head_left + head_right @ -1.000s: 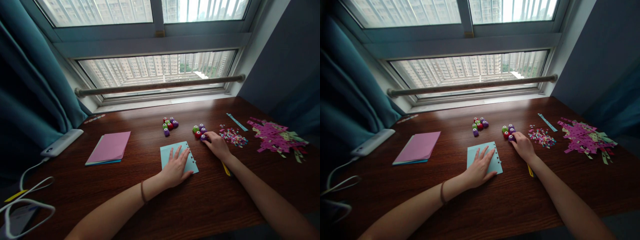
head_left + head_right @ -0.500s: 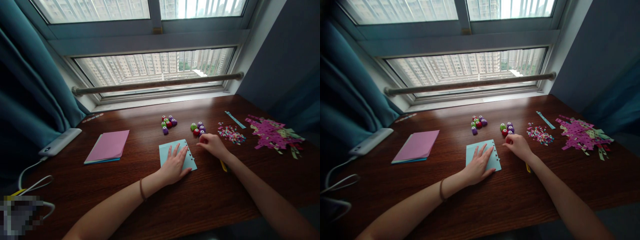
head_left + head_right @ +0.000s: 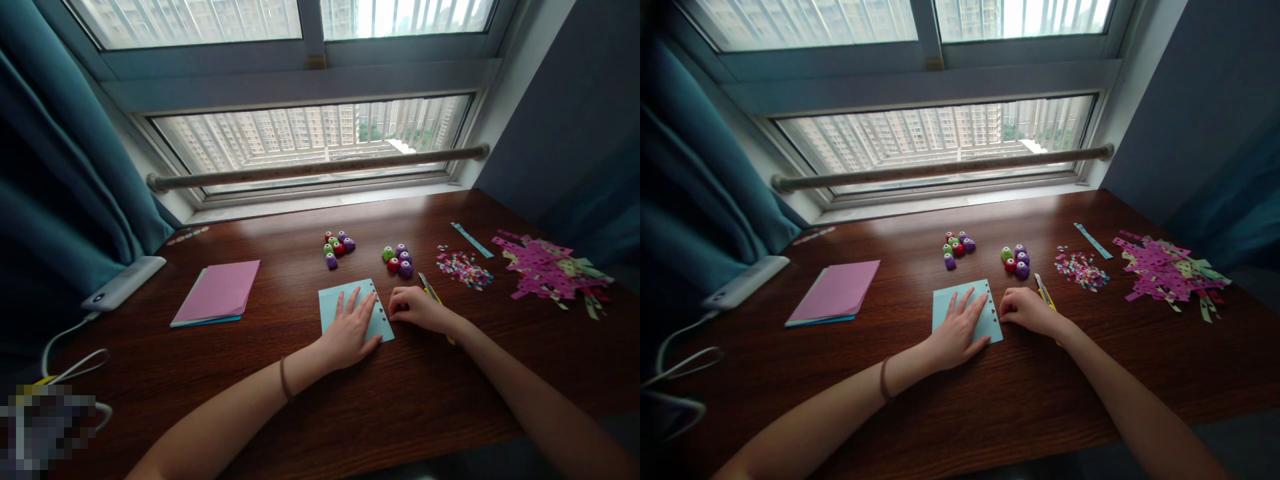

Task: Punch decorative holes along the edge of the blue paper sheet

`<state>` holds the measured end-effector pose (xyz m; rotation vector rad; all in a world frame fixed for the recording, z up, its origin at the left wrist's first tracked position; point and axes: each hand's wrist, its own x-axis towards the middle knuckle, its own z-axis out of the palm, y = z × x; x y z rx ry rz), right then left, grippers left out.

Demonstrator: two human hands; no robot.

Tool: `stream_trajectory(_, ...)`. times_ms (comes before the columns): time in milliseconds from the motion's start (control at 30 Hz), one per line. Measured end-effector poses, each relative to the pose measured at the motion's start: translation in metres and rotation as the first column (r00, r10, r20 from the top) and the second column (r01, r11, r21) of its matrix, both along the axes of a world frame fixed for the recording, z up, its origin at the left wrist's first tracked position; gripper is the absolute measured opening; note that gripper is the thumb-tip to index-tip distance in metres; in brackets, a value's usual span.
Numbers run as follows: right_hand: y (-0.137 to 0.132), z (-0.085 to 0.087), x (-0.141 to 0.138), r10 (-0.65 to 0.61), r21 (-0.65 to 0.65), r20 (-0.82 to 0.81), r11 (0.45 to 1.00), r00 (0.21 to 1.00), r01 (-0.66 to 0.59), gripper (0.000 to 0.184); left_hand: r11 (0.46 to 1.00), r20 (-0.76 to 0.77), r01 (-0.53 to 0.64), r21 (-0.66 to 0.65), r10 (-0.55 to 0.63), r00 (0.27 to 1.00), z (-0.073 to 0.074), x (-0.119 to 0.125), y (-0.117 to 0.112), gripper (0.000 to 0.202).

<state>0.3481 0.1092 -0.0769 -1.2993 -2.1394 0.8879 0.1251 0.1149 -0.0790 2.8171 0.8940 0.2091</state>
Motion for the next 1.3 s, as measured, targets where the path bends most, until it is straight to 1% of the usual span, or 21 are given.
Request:
stream_trajectory(200, 0.0, -0.002, 0.004, -0.002, 0.021, 0.033, 1.0, 0.999, 0.001, 0.005, 1.0, -0.019, -0.001, 0.011, 0.002, 1.0, 0.0, 0.0, 0.0, 0.073)
stream_trajectory(333, 0.001, 0.004, 0.006, -0.001, 0.037, 0.007, 0.999, 1.0, 0.001, 0.009, 1.0, -0.037, 0.008, 0.024, -0.008, 0.999, 0.0, -0.001, 0.001, 0.069)
stream_trajectory(433, 0.004, 0.013, 0.017, -0.071, 0.064, -0.022, 0.995, 0.997, 0.072, 0.012, 0.999, -0.039, 0.022, 0.041, -0.021, 0.999, -0.002, -0.001, 0.002, 0.063)
stream_trajectory(500, 0.006, 0.021, 0.032, -0.176, 0.107, -0.023, 0.978, 0.984, 0.178, 0.013, 0.998, -0.036, 0.024, 0.052, -0.022, 0.999, -0.003, -0.002, 0.002, 0.062)
stream_trajectory(533, 0.007, 0.024, 0.042, -0.252, 0.136, -0.02, 0.958, 0.968, 0.252, 0.014, 0.998, -0.036, 0.025, 0.055, -0.023, 0.999, -0.004, -0.002, 0.002, 0.062)
stream_trajectory(567, 0.008, 0.027, 0.053, -0.346, 0.168, -0.021, 0.924, 0.938, 0.344, 0.015, 0.998, -0.036, 0.027, 0.058, -0.025, 0.999, -0.004, -0.002, 0.002, 0.062)
stream_trajectory(600, 0.008, 0.029, 0.066, -0.449, 0.194, -0.027, 0.874, 0.893, 0.446, 0.017, 0.998, -0.036, 0.028, 0.061, -0.026, 0.999, -0.004, -0.002, 0.002, 0.062)
stream_trajectory(667, 0.008, 0.03, 0.091, -0.656, 0.237, -0.046, 0.725, 0.753, 0.646, 0.021, 0.997, -0.034, 0.029, 0.066, -0.026, 0.999, -0.005, -0.003, 0.002, 0.062)
stream_trajectory(700, 0.007, 0.03, 0.104, -0.732, 0.251, -0.041, 0.651, 0.68, 0.716, 0.022, 0.997, -0.033, 0.029, 0.067, -0.027, 0.999, -0.005, -0.003, 0.002, 0.061)
stream_trajectory(733, 0.006, 0.029, 0.115, -0.791, 0.269, -0.038, 0.58, 0.611, 0.769, 0.022, 0.997, -0.032, 0.03, 0.068, -0.028, 0.999, -0.005, -0.003, 0.002, 0.061)
stream_trajectory(767, 0.004, 0.027, 0.125, -0.829, 0.279, -0.034, 0.529, 0.558, 0.802, 0.022, 0.997, -0.031, 0.031, 0.069, -0.029, 0.999, -0.005, -0.003, 0.002, 0.061)
stream_trajectory(833, 0.002, 0.023, 0.139, -0.866, 0.289, -0.042, 0.466, 0.498, 0.836, 0.021, 0.997, -0.028, 0.031, 0.072, -0.029, 0.999, -0.005, -0.003, 0.002, 0.061)
stream_trajectory(933, 0.001, 0.018, 0.151, -0.884, 0.283, -0.075, 0.425, 0.461, 0.86, 0.02, 0.997, -0.03, 0.03, 0.076, -0.028, 0.999, -0.004, -0.002, 0.002, 0.06)
stream_trajectory(1033, 0.001, 0.016, 0.155, -0.893, 0.277, -0.105, 0.396, 0.437, 0.875, 0.022, 0.997, -0.039, 0.031, 0.075, -0.028, 0.999, -0.004, -0.002, 0.002, 0.061)
stream_trajectory(1300, 0.0, 0.014, 0.157, -0.898, 0.314, -0.103, 0.379, 0.428, 0.87, 0.027, 0.997, -0.039, 0.027, 0.074, -0.024, 0.999, -0.004, -0.002, 0.002, 0.06)
